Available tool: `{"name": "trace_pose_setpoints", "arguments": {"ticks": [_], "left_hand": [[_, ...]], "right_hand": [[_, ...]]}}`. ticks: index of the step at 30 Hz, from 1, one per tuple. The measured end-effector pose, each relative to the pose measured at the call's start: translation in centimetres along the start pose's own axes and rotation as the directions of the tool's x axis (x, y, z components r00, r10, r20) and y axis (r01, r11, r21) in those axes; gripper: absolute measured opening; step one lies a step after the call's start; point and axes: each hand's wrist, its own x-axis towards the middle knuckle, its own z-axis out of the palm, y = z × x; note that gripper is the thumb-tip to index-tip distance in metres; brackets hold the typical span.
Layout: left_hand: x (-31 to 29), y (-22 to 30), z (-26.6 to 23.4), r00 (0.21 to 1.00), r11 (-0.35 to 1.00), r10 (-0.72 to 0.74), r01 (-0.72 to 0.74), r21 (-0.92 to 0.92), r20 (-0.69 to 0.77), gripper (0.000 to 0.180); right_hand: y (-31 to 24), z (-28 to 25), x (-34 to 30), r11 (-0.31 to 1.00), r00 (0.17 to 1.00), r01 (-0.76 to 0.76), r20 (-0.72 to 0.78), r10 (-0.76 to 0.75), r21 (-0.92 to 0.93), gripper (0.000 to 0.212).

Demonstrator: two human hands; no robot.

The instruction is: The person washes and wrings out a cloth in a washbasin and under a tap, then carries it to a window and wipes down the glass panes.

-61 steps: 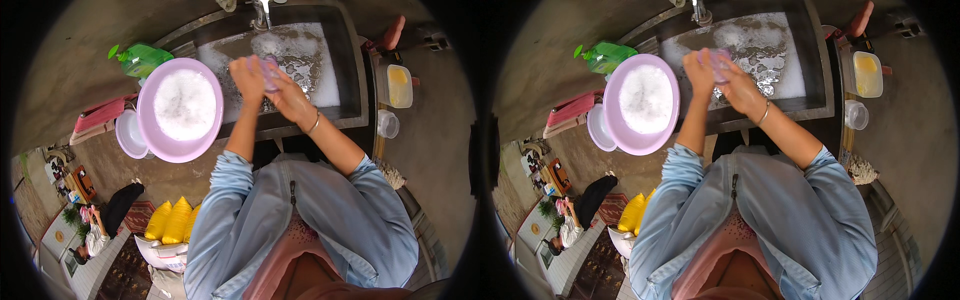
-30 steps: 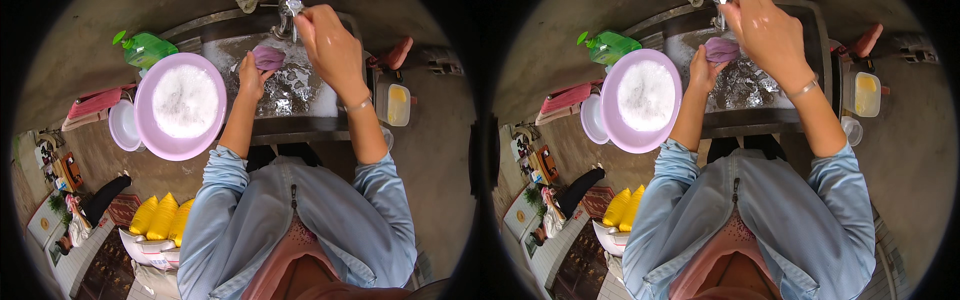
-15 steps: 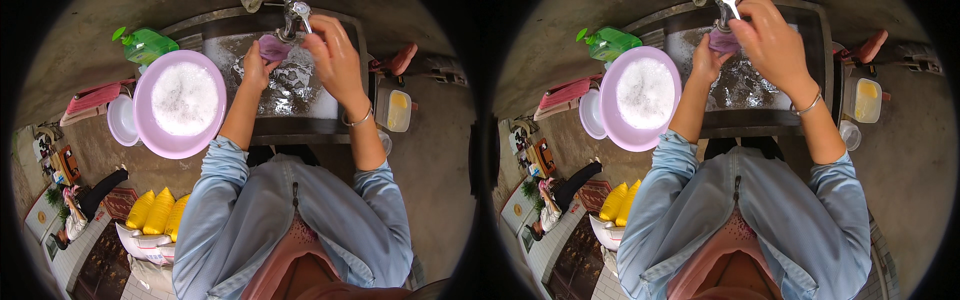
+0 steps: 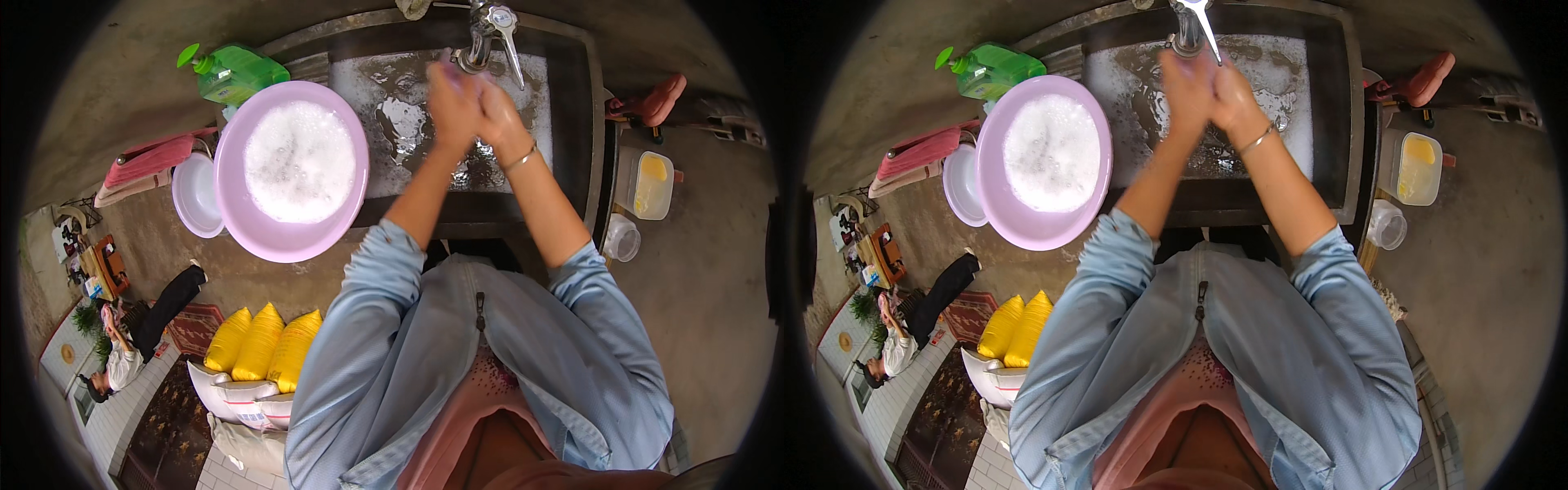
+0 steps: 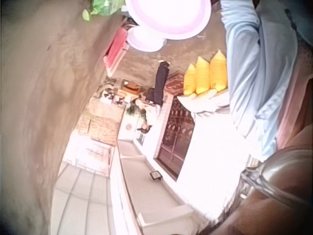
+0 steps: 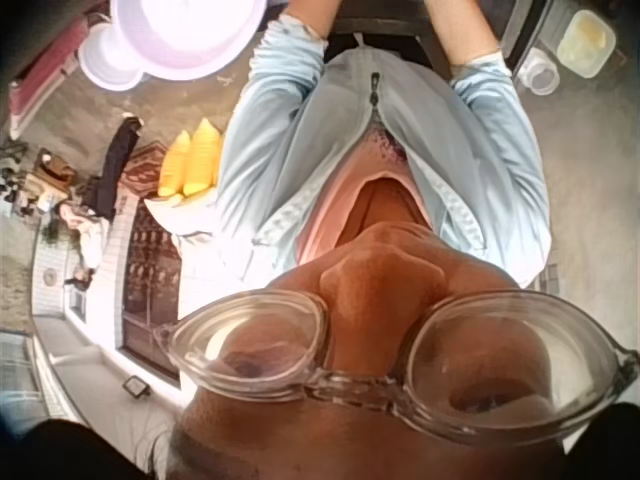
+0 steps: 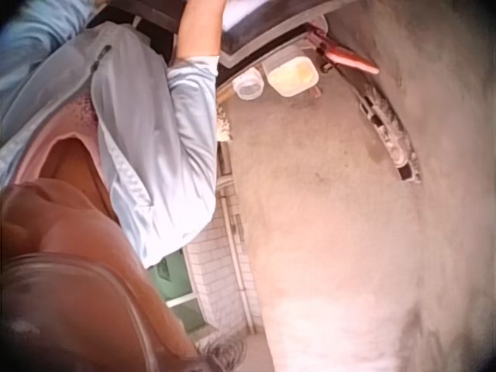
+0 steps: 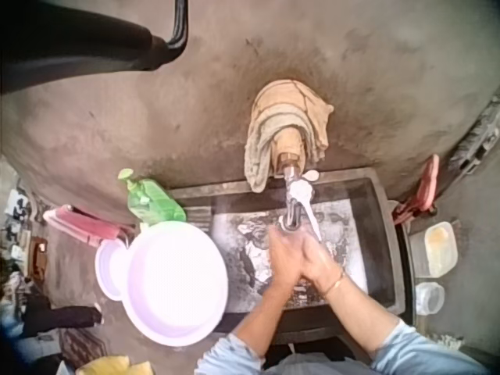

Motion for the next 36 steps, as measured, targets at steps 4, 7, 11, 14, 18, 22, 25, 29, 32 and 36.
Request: {"name": "trace_pose_setpoints", "arguments": {"ticks": [4, 7, 11, 14, 18, 22, 25, 29, 32, 36], "left_hand": [[1.7, -1.8, -1.2, 0.956, 0.956, -0.289, 0.285, -0.075, -0.05, 0.029], [-2.1, -1.1, 3.1, 0.997, 0.999, -0.006, 0.002, 0.048, 0.072, 0.043], [3.1, -1.3, -1.7, 0.931, 0.93, -0.362, 0.358, -0.084, -0.038, 0.033], [3.0, -2.3, -1.3, 0.968, 0.98, -0.199, 0.201, 0.002, -0.153, 0.028], [0.0, -1.2, 0.2, 0.995, 0.995, -0.096, 0.096, 0.001, 0.022, 0.022], [-2.8, 1.9, -1.4, 0.929, 0.904, 0.357, -0.37, 0.215, 0.099, 0.03], [-2.5, 1.3, -3.4, 0.857, 0.791, 0.482, -0.516, 0.329, 0.183, 0.033], [-2.0, 1.4, -2.4, 0.882, 0.79, 0.45, -0.467, 0.397, 0.141, 0.026], [-1.5, 2.0, -2.0, 0.967, 0.919, 0.249, -0.253, 0.302, 0.05, 0.015], [-1.1, 0.9, -1.6, 0.999, 0.944, 0.032, -0.03, 0.329, 0.0, 0.027]], "right_hand": [[1.4, 2.8, -2.0, 0.997, 0.997, 0.072, -0.037, -0.072, -0.013, 0.024], [-2.4, -4.2, 1.4, 0.995, 0.735, -0.078, 0.678, 0.014, 0.064, 0.021], [1.1, 2.7, -3.6, 0.998, 0.999, 0.014, -0.037, -0.016, -0.055, 0.031], [1.1, 2.2, -3.6, 0.992, 0.999, -0.019, -0.052, 0.013, -0.121, 0.035], [0.9, -0.1, -2.8, 0.964, 0.979, -0.139, -0.176, 0.1, -0.228, 0.04], [-0.5, -2.6, -2.4, 0.98, 0.995, -0.085, 0.04, 0.093, -0.181, 0.04], [-1.1, 1.5, -3.4, 0.969, 0.971, -0.236, -0.015, 0.237, 0.067, 0.032], [-0.9, 1.8, -4.3, 1.0, 0.973, 0.012, -0.229, -0.016, -0.017, 0.013], [-0.6, 1.7, -4.1, 0.895, 0.942, 0.269, -0.096, -0.321, -0.355, 0.014], [-0.6, 1.3, -2.8, 0.633, 0.899, 0.294, -0.018, -0.437, -0.716, 0.018]]}}
